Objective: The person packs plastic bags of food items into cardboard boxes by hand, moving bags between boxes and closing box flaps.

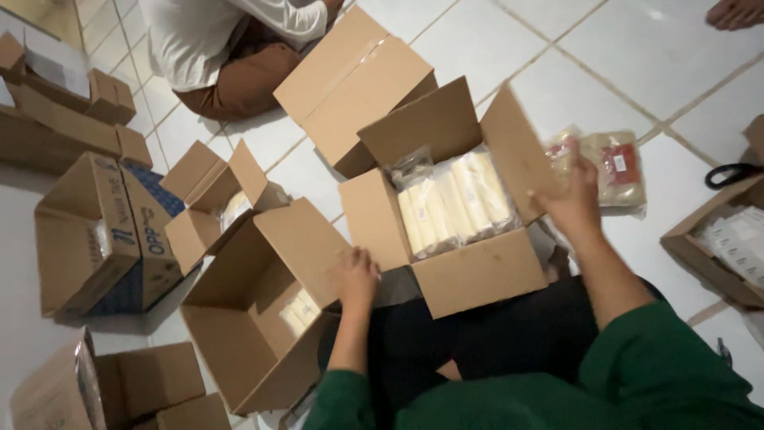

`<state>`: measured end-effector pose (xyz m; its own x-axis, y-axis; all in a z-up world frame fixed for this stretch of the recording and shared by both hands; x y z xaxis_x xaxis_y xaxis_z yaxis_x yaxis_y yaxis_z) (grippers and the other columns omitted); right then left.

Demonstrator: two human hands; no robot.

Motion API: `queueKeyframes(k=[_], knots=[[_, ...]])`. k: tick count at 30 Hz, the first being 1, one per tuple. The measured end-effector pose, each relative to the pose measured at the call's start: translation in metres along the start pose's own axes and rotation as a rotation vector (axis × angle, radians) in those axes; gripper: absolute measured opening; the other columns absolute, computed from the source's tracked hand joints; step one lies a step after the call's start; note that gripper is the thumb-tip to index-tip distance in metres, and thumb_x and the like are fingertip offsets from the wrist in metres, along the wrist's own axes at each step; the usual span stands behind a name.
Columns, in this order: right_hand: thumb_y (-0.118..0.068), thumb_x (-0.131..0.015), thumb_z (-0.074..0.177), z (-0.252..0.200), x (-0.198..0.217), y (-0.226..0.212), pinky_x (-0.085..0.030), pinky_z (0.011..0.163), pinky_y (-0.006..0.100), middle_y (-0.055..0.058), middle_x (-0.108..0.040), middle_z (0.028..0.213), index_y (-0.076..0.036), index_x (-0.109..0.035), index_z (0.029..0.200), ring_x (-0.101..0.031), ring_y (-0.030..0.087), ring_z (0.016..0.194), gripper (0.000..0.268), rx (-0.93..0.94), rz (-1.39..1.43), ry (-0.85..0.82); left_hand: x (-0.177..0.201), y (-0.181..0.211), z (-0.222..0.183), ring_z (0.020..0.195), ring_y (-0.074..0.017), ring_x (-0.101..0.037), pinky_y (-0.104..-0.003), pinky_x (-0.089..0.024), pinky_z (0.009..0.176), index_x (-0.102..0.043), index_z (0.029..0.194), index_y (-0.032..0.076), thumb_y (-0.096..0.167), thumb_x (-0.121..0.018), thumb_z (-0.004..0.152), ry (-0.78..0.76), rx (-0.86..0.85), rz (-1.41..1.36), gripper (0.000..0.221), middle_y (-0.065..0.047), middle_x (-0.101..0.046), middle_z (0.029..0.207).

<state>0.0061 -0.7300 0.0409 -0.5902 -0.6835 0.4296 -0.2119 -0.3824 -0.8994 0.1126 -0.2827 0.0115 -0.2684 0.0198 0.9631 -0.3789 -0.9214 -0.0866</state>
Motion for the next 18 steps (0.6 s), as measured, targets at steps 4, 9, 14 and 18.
queueKeyframes(k=[4,9,14,18], knots=[[-0.008,-0.076,0.079,0.003,0.001,0.048,-0.045,0.093,0.053,0.012,-0.059,0.146,-0.024,-0.009,0.168,-0.061,0.028,0.127,0.113,-0.798,0.473,-0.103,-0.037,0.007,0.047,0.129,-0.0346,-0.057,-0.064,-0.038,0.109,-0.073,0.119,0.012,0.042,-0.057,0.102,-0.663,0.158,0.023,0.038,-0.012,-0.068,0.131],[0.003,-0.074,0.084,0.024,0.001,0.087,-0.049,0.1,0.047,0.007,-0.05,0.148,-0.02,-0.021,0.166,-0.051,0.024,0.121,0.101,-0.482,0.772,0.086,-0.024,0.073,0.164,0.112,-0.0286,-0.063,-0.05,-0.048,0.096,-0.068,0.113,0.011,0.027,-0.061,0.091,0.126,-0.137,-0.11,0.028,-0.009,-0.068,0.116],[-0.002,-0.071,0.109,0.003,0.046,0.026,-0.045,0.121,0.044,0.011,-0.039,0.152,-0.007,-0.037,0.157,-0.051,0.027,0.142,0.059,0.103,0.556,0.444,-0.082,0.094,0.201,0.109,-0.0295,-0.062,-0.05,-0.046,0.094,-0.068,0.116,0.011,0.017,-0.064,0.094,0.023,-0.111,-0.013,0.024,-0.008,-0.067,0.113],[0.001,-0.063,0.099,-0.048,0.031,-0.089,-0.041,0.12,0.047,0.016,-0.04,0.146,-0.003,-0.047,0.144,-0.041,0.032,0.14,0.049,0.573,0.03,0.477,-0.065,0.089,0.203,0.107,-0.0285,-0.061,-0.052,-0.045,0.092,-0.072,0.1,0.017,0.014,-0.065,0.075,0.022,-0.122,-0.049,0.026,-0.006,-0.067,0.109]])
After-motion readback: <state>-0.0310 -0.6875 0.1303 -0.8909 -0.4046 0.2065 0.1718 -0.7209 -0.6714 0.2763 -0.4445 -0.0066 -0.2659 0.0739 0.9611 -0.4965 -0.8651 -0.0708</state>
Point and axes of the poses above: each hand's wrist, its own z-axis towards the middle knuckle, its own x-axis out of the back of the hand, y = z × x, the point moved 5 cm from there along z, towards the middle knuckle
